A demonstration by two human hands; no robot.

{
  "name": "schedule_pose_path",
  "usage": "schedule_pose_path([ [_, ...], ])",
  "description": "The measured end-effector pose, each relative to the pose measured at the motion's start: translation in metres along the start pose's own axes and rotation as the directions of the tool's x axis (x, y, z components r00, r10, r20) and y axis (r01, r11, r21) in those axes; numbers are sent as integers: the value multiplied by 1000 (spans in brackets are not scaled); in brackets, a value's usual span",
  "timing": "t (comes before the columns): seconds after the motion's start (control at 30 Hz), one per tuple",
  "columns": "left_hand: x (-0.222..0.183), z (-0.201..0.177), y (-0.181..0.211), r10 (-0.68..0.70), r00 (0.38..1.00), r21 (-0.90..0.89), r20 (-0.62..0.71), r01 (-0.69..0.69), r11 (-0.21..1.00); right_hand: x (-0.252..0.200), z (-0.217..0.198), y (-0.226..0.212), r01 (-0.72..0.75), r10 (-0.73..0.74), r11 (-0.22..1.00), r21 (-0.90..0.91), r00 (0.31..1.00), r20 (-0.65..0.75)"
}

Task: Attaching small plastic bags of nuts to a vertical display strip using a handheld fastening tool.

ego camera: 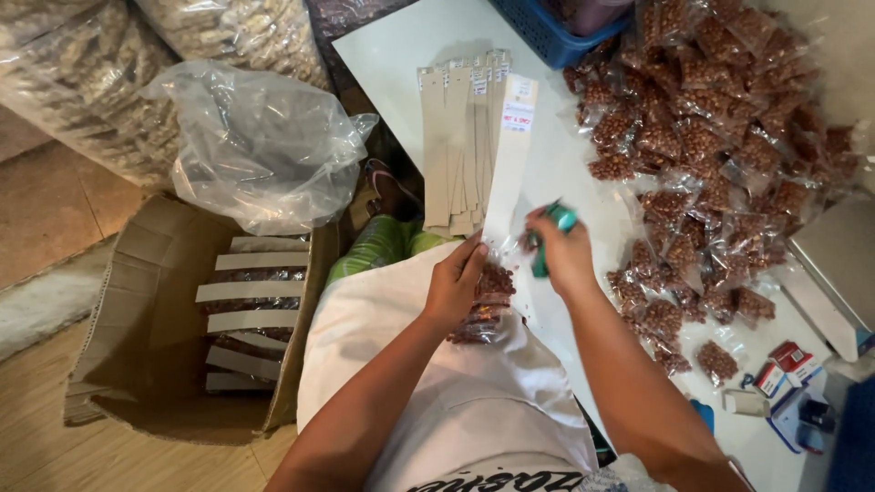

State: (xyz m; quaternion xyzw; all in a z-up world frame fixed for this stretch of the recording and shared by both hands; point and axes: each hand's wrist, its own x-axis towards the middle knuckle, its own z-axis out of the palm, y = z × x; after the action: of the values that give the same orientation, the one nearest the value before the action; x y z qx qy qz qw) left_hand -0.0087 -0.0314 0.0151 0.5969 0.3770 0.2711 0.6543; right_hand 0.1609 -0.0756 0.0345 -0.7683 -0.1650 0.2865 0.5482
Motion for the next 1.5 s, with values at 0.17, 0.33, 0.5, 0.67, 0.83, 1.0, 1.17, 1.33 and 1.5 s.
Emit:
schedule_pose_path([
  [0.17, -10, 3, 30, 14, 999, 107, 35, -18, 994, 5, 23, -36, -142, 212, 789, 598, 976, -48],
  [0.33, -17, 6, 47, 68, 990, 267, 122, -99, 958, 7, 38, -29, -118, 303, 622, 774, 948, -98],
  [0.5, -27, 15, 63, -14, 988, 385, 154, -47, 922, -30, 19, -74, -184, 292, 565, 804, 956, 13],
  [0.67, -27, 18, 65, -381, 924, -113, 25, 381, 918, 52, -87, 48, -202, 129, 960, -192, 933, -336],
  [0.83, -2, 7, 3, -512, 859, -381, 19, 480, 790, 74, -180, 116, -331, -21, 507, -796, 918, -395],
  [1.0, 7, 3, 6, -399, 915, -40, 69, 402, 915, 77, -191, 124, -8, -235, 767, -642, 927, -291],
  [1.17, 17, 11, -21, -231, 971, -55, 60, 235, 970, -9, -104, -1, 30, 21, 918, -395, 992, 124],
  [1.33, 17, 14, -34, -64, 998, -354, 13, 64, 933, -9, -43, 3, 175, -92, 964, -198, 925, 368],
  [1.5, 26, 18, -79, -30, 999, -272, 41, 41, 961, -4, -27, 10, 174, -107, 944, -281, 965, 240],
])
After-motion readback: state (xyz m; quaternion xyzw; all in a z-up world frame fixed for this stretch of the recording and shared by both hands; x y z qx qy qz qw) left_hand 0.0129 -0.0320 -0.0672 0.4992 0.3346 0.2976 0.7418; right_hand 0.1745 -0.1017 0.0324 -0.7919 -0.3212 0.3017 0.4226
